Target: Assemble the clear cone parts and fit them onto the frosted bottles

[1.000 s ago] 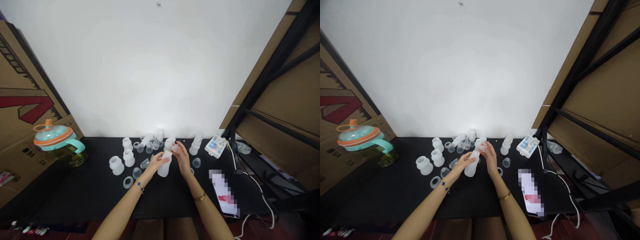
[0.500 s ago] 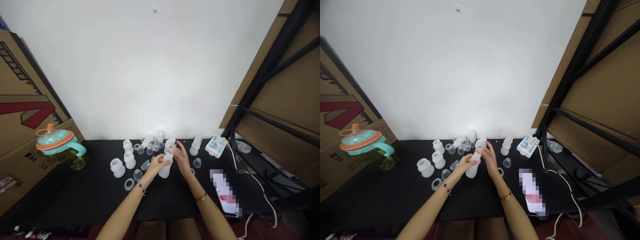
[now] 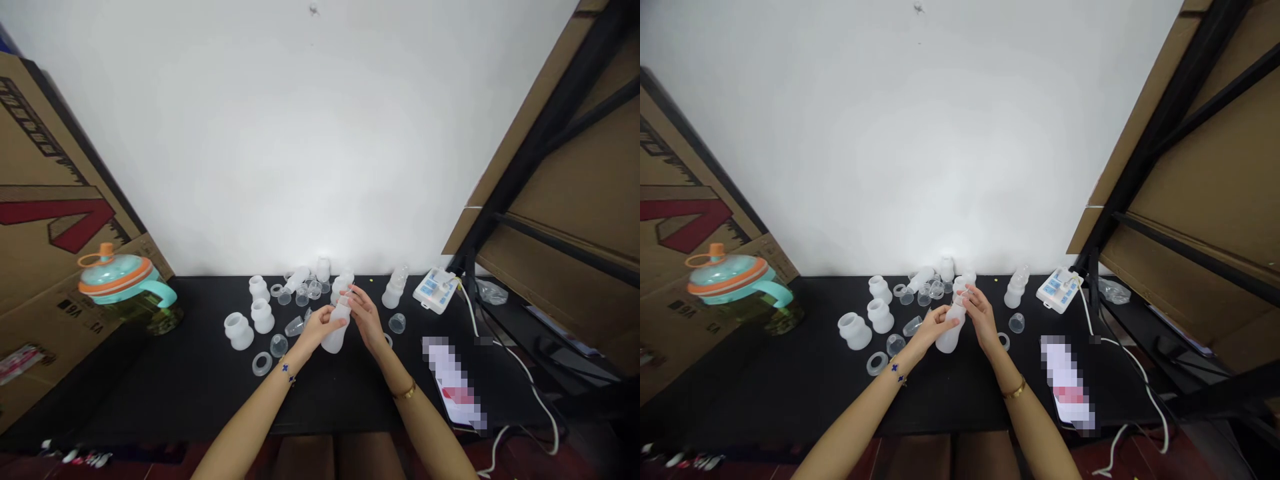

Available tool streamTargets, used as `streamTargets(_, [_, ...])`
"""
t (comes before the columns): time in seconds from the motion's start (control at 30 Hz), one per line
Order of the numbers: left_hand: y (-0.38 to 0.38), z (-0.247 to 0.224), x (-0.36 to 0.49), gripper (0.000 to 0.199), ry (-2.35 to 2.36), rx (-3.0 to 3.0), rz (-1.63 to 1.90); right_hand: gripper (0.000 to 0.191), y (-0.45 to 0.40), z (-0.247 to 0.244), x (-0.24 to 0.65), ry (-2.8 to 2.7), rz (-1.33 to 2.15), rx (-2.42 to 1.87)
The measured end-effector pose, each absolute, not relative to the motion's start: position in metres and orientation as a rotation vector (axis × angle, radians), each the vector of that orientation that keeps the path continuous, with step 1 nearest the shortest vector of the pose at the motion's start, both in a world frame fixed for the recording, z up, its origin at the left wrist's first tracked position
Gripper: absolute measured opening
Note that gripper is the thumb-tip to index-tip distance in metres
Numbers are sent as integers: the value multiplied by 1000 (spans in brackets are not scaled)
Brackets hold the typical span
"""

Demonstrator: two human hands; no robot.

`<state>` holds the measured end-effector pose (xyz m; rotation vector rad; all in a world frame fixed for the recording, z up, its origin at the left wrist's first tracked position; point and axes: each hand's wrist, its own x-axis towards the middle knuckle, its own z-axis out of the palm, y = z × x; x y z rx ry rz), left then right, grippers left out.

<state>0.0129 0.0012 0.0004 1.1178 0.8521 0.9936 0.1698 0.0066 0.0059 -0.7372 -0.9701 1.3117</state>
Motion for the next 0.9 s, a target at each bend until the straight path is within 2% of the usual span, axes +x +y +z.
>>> streamTargets(0.9, [-1, -2, 12, 46, 806, 1086, 955, 48, 5, 7, 169, -999, 1308, -724])
